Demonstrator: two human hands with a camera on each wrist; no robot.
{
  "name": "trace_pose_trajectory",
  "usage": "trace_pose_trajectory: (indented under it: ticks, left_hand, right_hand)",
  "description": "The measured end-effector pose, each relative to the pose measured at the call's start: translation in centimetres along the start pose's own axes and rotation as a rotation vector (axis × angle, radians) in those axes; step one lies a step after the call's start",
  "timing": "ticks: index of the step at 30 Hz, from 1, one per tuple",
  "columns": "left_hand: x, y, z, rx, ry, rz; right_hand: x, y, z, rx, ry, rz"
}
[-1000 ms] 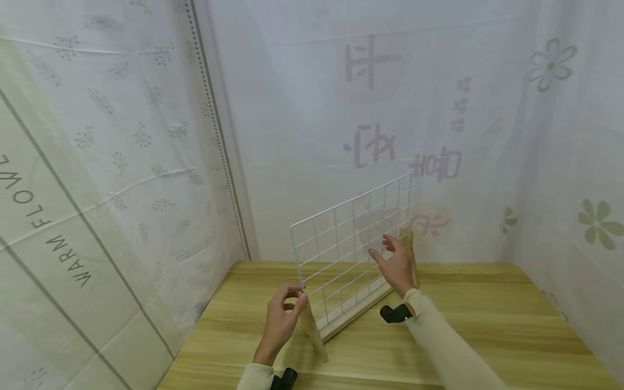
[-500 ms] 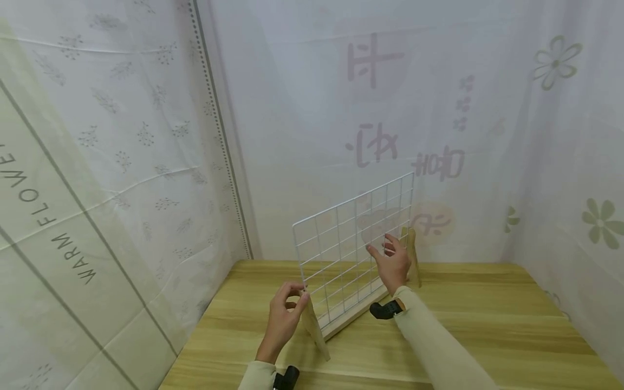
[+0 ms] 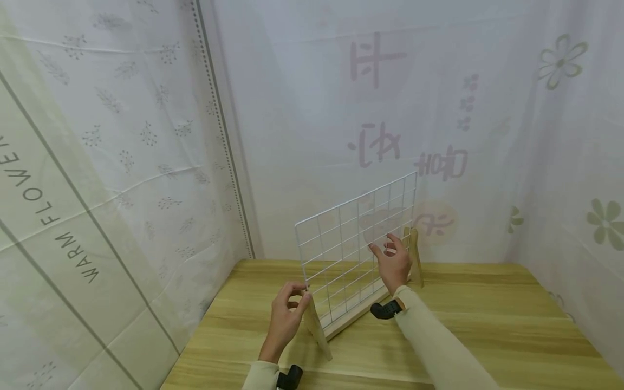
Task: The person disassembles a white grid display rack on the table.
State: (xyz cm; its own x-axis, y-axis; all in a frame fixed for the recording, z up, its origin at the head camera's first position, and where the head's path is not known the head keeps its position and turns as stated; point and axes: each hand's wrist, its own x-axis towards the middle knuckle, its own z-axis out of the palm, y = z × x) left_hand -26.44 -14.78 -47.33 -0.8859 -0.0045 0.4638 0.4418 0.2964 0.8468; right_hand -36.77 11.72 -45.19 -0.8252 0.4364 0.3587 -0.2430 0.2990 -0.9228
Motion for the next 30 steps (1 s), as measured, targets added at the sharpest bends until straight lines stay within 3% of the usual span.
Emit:
trace_pose_trajectory:
  ticks: [5,15,30]
  left_hand:
    - [0.05,-0.18,-0.23,0.028,-0.006,0.045]
    - [0.01,-0.27,-0.01,0.011,0.011,0.065]
    - [0.09,-0.72,0.38,-0.006,0.019,0.077]
  right_hand:
    - [-0.01,-0.32,0.10,-0.008,-0.025,0.005]
    - [-0.14,-0.26,0.06,-0.041,0.025,-0.014]
    - [0.51,-0.86,0.44,0.004,0.057,0.023]
